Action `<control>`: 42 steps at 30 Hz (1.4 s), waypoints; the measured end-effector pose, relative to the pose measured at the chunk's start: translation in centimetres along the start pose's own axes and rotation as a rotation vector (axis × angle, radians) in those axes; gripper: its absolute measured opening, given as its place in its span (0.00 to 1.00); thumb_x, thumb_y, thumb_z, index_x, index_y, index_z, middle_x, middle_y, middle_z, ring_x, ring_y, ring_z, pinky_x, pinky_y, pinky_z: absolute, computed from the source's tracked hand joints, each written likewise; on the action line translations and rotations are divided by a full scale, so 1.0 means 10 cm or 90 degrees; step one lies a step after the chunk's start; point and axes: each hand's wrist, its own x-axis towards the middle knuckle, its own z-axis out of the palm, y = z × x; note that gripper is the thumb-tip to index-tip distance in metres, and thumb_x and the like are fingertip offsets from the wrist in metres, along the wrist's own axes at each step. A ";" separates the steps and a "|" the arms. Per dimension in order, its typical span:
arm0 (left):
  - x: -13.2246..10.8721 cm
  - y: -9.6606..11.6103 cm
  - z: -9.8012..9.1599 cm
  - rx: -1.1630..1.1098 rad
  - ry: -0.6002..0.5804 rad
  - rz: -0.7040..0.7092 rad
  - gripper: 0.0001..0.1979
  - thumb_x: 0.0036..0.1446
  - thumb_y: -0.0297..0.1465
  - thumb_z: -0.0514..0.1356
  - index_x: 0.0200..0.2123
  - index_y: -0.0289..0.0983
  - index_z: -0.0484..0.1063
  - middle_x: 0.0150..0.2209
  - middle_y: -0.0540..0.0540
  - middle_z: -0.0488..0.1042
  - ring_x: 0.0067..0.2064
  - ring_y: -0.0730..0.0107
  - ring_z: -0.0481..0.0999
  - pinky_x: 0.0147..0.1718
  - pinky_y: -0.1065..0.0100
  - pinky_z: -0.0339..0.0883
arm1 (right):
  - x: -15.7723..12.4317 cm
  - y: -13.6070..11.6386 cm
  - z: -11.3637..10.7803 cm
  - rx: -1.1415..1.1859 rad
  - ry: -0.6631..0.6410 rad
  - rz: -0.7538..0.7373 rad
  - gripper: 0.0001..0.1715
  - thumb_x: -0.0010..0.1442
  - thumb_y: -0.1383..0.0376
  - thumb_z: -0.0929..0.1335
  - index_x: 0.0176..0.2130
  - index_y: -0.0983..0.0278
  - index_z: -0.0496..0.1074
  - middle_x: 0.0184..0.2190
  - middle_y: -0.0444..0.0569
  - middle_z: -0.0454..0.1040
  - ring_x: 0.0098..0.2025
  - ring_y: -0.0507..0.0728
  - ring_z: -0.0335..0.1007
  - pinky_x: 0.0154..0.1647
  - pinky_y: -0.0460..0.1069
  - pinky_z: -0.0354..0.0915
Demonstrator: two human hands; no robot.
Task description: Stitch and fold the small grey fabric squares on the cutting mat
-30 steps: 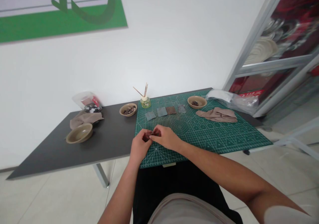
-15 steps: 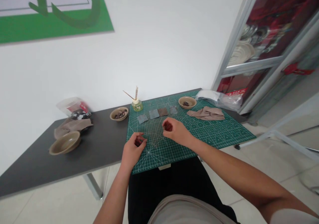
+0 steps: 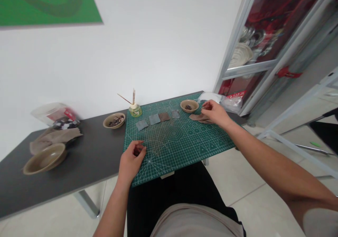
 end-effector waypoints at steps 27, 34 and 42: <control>-0.03 0.02 0.00 -0.034 -0.008 0.006 0.10 0.59 0.37 0.57 0.42 0.40 0.71 0.32 0.51 0.75 0.31 0.69 0.72 0.35 0.66 0.65 | 0.92 -0.12 0.77 -0.426 -0.186 -0.039 0.16 0.55 0.62 0.69 0.42 0.65 0.79 0.41 0.58 0.80 0.42 0.63 0.75 0.41 0.52 0.65; -0.03 0.01 -0.01 -0.032 -0.016 0.008 0.10 0.60 0.37 0.56 0.42 0.41 0.71 0.32 0.50 0.75 0.32 0.69 0.73 0.34 0.66 0.65 | 0.86 -0.53 0.79 -0.357 -0.016 -0.108 0.17 0.58 0.62 0.65 0.45 0.68 0.75 0.45 0.61 0.76 0.47 0.65 0.71 0.47 0.55 0.65; -0.04 0.03 -0.02 -0.022 -0.008 0.015 0.08 0.60 0.36 0.57 0.40 0.41 0.73 0.31 0.50 0.75 0.32 0.68 0.73 0.34 0.67 0.64 | 0.25 -1.21 1.40 -0.186 -0.240 -0.382 0.12 0.59 0.64 0.67 0.44 0.64 0.73 0.43 0.53 0.75 0.45 0.60 0.69 0.49 0.52 0.64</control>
